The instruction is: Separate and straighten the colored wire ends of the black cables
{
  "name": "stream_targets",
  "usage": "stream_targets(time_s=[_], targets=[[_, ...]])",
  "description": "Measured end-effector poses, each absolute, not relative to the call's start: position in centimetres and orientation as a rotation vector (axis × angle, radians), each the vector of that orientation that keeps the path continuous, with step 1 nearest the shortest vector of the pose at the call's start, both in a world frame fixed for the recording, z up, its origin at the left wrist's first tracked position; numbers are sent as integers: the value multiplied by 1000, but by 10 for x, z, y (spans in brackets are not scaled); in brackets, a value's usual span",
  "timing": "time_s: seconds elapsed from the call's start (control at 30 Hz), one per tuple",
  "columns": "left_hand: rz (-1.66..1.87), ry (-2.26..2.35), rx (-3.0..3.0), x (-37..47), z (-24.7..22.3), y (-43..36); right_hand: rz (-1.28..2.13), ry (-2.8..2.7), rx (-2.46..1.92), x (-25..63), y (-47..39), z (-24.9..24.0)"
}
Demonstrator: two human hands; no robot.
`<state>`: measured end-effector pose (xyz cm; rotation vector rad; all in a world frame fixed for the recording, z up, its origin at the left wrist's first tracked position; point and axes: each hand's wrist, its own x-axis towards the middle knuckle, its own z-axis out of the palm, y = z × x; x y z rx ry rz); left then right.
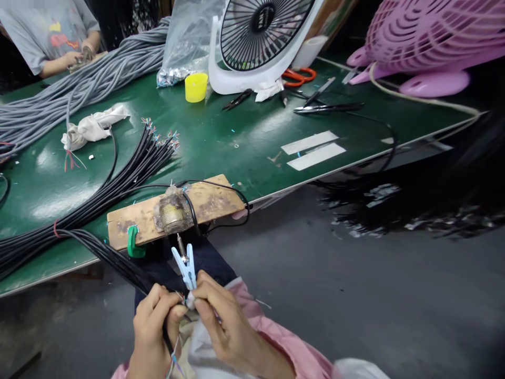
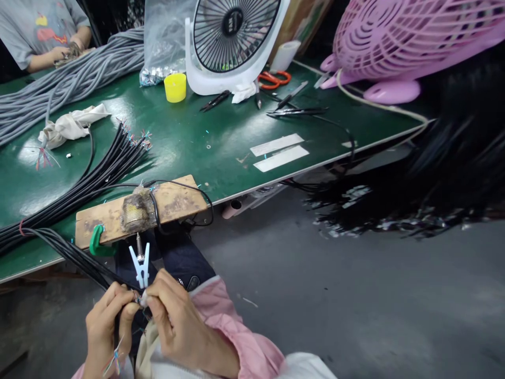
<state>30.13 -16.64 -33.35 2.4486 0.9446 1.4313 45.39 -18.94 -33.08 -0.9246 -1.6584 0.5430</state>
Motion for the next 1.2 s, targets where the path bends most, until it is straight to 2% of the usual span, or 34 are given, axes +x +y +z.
stream_targets(time_s=[0.27, 0.57, 0.67, 0.73, 0.93, 1.1, 1.2], targets=[[1412, 973, 2392, 303, -330, -169, 612, -1504, -869, 455, -189, -332], [1401, 962, 2438, 303, -330, -168, 27, -1635, -1042, 450, -184, -334], [1433, 960, 2391, 299, -332, -170, -262, -1510, -1210, 462, -177, -334], [1426, 944, 2363, 297, -332, -171, -330, -1406, -1268, 471, -174, -333], [1416, 953, 2393, 302, -328, -168, 459, -1516, -836, 464, -180, -329], [1330, 887, 2402, 297, -330, -167, 633, -1470, -714, 455, -177, -331], [1295, 780, 2344, 295, -329, -166, 1128, -1360, -601, 460, -175, -334]])
